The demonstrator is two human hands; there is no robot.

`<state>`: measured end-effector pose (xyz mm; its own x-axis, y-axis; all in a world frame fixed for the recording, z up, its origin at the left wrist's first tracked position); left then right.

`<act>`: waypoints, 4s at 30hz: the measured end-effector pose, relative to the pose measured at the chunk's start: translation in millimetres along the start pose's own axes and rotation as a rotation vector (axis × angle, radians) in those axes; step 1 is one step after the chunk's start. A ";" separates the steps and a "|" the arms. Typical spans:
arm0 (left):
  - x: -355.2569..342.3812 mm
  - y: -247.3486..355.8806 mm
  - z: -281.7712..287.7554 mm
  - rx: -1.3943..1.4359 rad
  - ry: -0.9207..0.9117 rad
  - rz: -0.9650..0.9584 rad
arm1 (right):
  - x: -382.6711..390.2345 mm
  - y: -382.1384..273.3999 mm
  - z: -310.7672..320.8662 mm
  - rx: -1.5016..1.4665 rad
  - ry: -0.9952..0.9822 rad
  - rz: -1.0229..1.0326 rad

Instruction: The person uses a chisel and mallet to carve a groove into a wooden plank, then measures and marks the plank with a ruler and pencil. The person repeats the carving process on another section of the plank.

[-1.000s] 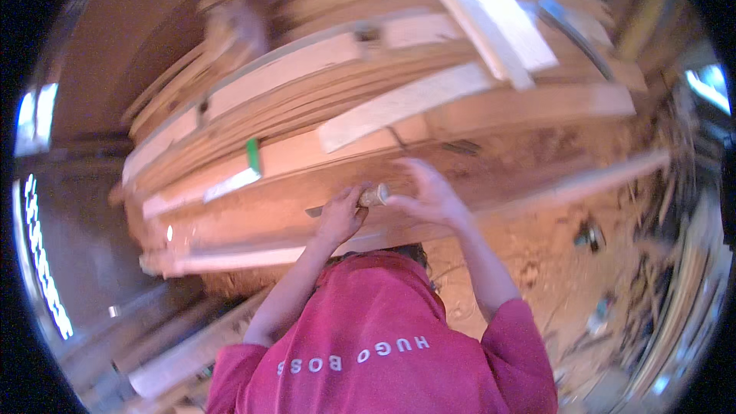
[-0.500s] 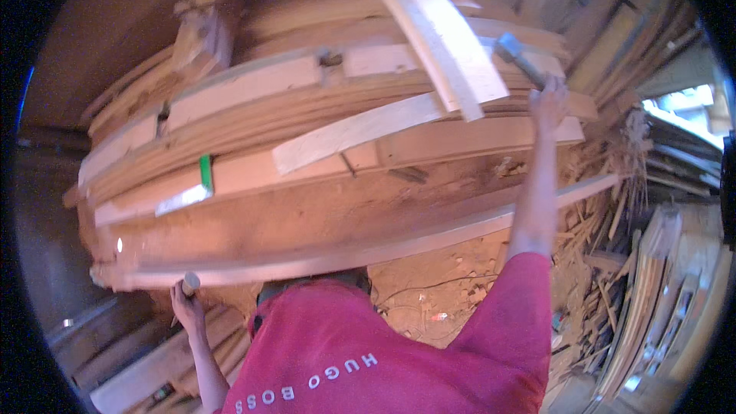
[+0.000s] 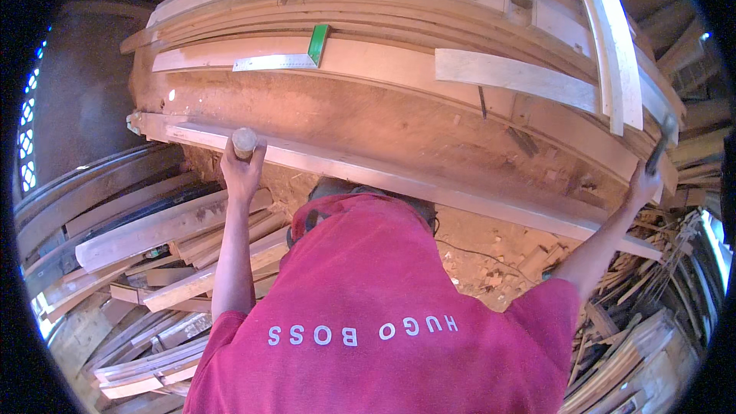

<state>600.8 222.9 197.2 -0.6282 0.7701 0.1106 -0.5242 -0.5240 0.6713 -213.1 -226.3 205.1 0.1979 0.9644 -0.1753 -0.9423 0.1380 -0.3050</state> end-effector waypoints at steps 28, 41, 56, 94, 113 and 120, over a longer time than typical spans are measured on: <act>-32.9 101.1 -146.9 0.942 -1.359 -0.431 | 818.4 -407.8 20.4 -0.946 0.579 -1.140; 162.8 22.2 -49.7 0.523 -1.777 -1.696 | 911.3 -534.1 18.0 -0.852 0.804 -1.134; 126.1 38.0 -104.6 0.629 -1.677 -1.583 | 877.1 -551.9 10.7 -0.876 0.780 -1.155; 99.0 54.7 -123.5 0.725 -1.736 -1.385 | 769.3 -573.1 54.9 -0.613 0.651 -0.931; 89.3 51.8 -127.8 0.756 -1.701 -1.395 | 707.3 -554.5 12.1 -0.183 -0.146 -0.849; 100.6 48.5 -130.3 0.696 -1.704 -1.349 | 721.6 -564.8 16.1 -0.170 0.013 -0.838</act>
<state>437.3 227.6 145.4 0.8995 0.1446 -0.4123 0.3666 0.2636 0.8922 457.7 395.3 265.9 0.8152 0.5565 0.1604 -0.4307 0.7677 -0.4745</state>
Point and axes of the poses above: each hand's wrist, its own x-axis away from the middle knuckle, its own z-axis out of the back of the hand, y = z × x, the point moved 9 cm from there along -x, towards the middle knuckle, and after that the axes turned 11 degrees about -y, right-handed, at the moved point
